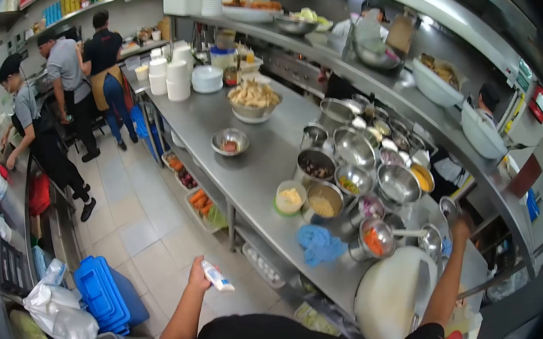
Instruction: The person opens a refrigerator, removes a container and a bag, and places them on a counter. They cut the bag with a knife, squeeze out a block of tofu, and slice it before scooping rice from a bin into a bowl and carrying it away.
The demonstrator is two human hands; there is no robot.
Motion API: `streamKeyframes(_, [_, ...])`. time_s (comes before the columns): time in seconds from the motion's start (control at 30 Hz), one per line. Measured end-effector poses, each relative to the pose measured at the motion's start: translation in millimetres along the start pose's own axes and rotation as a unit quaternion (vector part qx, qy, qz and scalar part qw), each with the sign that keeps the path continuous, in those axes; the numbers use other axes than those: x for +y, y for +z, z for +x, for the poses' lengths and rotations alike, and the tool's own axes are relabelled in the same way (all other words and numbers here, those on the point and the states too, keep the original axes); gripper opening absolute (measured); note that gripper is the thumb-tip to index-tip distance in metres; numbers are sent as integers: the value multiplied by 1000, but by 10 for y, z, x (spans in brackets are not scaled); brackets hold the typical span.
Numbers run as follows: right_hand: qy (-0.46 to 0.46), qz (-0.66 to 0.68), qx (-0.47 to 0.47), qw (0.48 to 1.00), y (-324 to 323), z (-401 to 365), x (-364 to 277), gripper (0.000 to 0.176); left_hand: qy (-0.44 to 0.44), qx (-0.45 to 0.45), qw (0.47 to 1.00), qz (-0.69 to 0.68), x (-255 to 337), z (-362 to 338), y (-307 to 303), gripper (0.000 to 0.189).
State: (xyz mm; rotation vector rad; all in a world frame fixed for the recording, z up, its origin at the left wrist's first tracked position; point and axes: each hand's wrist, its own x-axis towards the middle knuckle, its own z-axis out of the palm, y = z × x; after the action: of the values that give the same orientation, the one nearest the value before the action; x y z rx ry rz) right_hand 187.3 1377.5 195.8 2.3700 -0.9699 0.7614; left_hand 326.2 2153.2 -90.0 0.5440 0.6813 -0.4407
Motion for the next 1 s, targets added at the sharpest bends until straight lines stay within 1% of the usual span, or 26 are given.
streamKeyframes(0.03, [-27, 50, 87, 995, 86, 44, -140, 24, -14, -16, 1000, 4, 105, 7, -55, 39])
streamKeyframes(0.07, [-34, 177, -10, 984, -685, 35, -701, 21, -12, -26, 1000, 11, 205, -94, 3, 38])
streamKeyframes(0.1, [-54, 250, -67, 964, -1439, -41, -1243, 18, -10, -35, 999, 20, 310, -189, 114, 36])
streamKeyframes(0.13, [-84, 339, -71, 934, -1588, -80, -1557, 12, -5, -47, 999, 23, 411, -182, 152, 36])
streamKeyframes(0.17, [-133, 362, -58, 921, -1693, -120, -1855, 14, 0, -58, 998, 25, 485, -163, 181, 36])
streamKeyframes(0.2, [-156, 414, -64, 895, -1810, -195, -2214, 14, 1, -65, 998, 27, 564, -180, 242, 36])
streamKeyframes(0.23, [-180, 451, -95, 869, -2086, -288, -2600, 15, 2, -74, 997, 27, 644, -215, 330, 36])
streamKeyframes(0.27, [-200, 466, -89, 857, -2163, -379, -2966, 15, 14, -58, 998, 25, 705, -230, 434, 36])
streamKeyframes(0.3, [-253, 497, -58, 828, -2218, -473, -3322, 15, 28, -45, 998, 25, 755, -255, 525, 38])
streamKeyframes(0.33, [-307, 501, -56, 807, -2306, -563, -3644, 12, 24, -40, 999, 24, 795, -302, 599, 38])
streamKeyframes(0.4, [-397, 515, -18, 760, -2269, -752, -4283, 11, 51, -64, 997, 7, 883, -374, 744, 37])
streamKeyframes(0.47, [-447, 509, -72, 732, -2174, -933, -4855, 10, 46, -62, 997, 2, 951, -393, 761, 35])
streamKeyframes(0.53, [-511, 485, -66, 707, -1981, -1093, -5344, 10, 55, -66, 996, 1, 956, -408, 709, 35])
streamKeyframes(0.6, [-549, 432, -105, 708, -1893, -1214, -5690, 7, 46, -61, 997, -4, 968, -415, 578, 35])
streamKeyframes(0.73, [-573, 406, -100, 705, -1506, -1276, -6154, 10, 49, -31, 998, -15, 1027, -456, 428, 33])
streamKeyframes(0.83, [-582, 379, -104, 712, -1218, -1208, -6362, 10, 81, -34, 996, -29, 1111, -379, 441, 30])
streamKeyframes(0.9, [-601, 387, -59, 697, -1075, -1148, -6481, 11, 84, -31, 995, -33, 1170, -280, 516, 30])
streamKeyframes(0.93, [-599, 388, -65, 698, -1023, -1118, -6545, 11, 89, -33, 995, -35, 1196, -226, 570, 30])
streamKeyframes(0.97, [-598, 391, -52, 697, -981, -1098, -6635, 10, 85, -50, 994, -36, 1223, -171, 628, 29])
streamKeyframes(1.0, [-596, 395, -39, 697, -956, -1076, -6713, 9, 82, -47, 995, -32, 1252, -132, 712, 29])
